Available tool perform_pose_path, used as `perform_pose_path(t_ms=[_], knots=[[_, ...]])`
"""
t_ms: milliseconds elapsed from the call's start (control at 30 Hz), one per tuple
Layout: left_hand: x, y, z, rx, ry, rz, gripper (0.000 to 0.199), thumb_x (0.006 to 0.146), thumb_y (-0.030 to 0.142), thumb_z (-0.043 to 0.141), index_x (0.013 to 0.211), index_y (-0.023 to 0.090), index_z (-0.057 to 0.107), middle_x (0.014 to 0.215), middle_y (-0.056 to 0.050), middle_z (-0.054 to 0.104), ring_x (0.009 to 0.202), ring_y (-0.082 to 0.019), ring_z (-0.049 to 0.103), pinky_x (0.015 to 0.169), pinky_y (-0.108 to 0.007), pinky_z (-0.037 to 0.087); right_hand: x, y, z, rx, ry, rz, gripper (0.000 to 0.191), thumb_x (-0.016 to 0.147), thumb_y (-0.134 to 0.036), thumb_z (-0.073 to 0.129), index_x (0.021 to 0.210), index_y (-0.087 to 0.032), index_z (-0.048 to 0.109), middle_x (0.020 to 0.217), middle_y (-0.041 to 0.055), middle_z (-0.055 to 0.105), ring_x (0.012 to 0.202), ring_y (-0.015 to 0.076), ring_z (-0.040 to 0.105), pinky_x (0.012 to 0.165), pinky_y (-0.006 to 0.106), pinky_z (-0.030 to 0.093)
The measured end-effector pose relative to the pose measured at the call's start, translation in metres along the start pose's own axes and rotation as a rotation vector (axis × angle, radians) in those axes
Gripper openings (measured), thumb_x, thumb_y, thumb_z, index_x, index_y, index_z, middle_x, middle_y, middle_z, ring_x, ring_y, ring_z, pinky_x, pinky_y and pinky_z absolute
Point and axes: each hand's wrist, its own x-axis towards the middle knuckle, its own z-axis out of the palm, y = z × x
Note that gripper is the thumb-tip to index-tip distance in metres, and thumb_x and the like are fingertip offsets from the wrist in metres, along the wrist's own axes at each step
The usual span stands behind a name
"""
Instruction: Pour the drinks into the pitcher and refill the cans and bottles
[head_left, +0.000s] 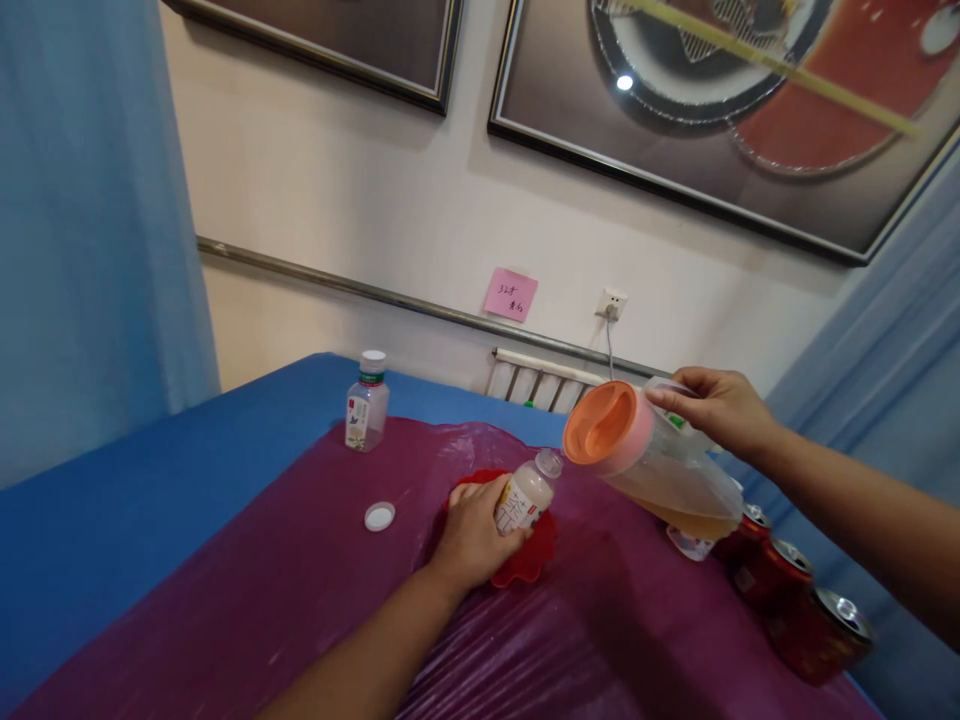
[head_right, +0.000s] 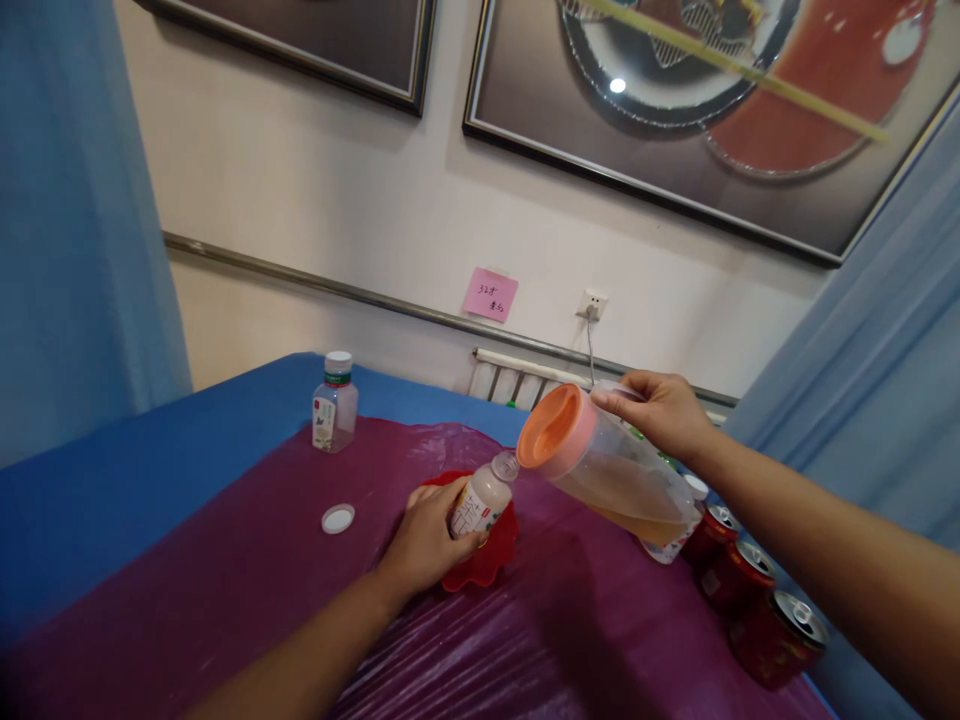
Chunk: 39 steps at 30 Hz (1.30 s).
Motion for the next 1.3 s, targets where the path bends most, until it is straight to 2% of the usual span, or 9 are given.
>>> perform_pose_path(t_ms=[333, 767, 1100, 1300], knots=[[0.0001, 0.0031, -0.0009, -0.002, -0.032, 0.014, 0.056, 0.068, 0.031, 0.081, 0.123, 0.031, 0.068, 0.120, -0.004, 0.074, 0.114, -0.032, 0.063, 0.104, -0.047, 0.038, 0.0056, 0.0040, 0.0042, -0.013, -0.018, 0.005, 0.058, 0.062, -0.075, 0.078, 0.057, -0.021, 0.060, 0.053, -0.0032, 0.043, 0.053, 0.0117, 0.037, 0.049, 0.027, 0.030], [-0.0008, 0.0030, 0.0000, -0.002, -0.027, 0.017, 0.052, 0.069, 0.031, 0.079, 0.120, 0.031, 0.069, 0.118, -0.003, 0.075, 0.113, -0.033, 0.063, 0.104, -0.047, 0.039, 0.0060, 0.0044, 0.0010, -0.035, 0.010, -0.021, 0.060, 0.062, -0.079, 0.077, 0.059, -0.021, 0.060, 0.051, -0.0028, 0.047, 0.051, 0.0123, 0.040, 0.048, 0.027, 0.030], [-0.0013, 0.0036, -0.0002, -0.022, -0.036, 0.021, 0.054, 0.069, 0.030, 0.079, 0.122, 0.030, 0.067, 0.119, -0.004, 0.074, 0.115, -0.033, 0.063, 0.106, -0.047, 0.038, 0.0056, 0.0027, -0.0024, -0.047, -0.002, 0.008, 0.056, 0.063, -0.075, 0.077, 0.060, -0.022, 0.062, 0.054, -0.0013, 0.049, 0.053, 0.0135, 0.041, 0.050, 0.028, 0.030], [-0.0008, 0.0034, 0.0012, -0.018, -0.039, 0.023, 0.057, 0.070, 0.031, 0.079, 0.125, 0.030, 0.066, 0.117, -0.004, 0.074, 0.113, -0.033, 0.063, 0.106, -0.048, 0.037, 0.0047, 0.0010, -0.0017, -0.034, -0.004, 0.006, 0.060, 0.061, -0.079, 0.076, 0.059, -0.022, 0.060, 0.053, -0.0015, 0.047, 0.054, 0.0130, 0.039, 0.050, 0.028, 0.030]])
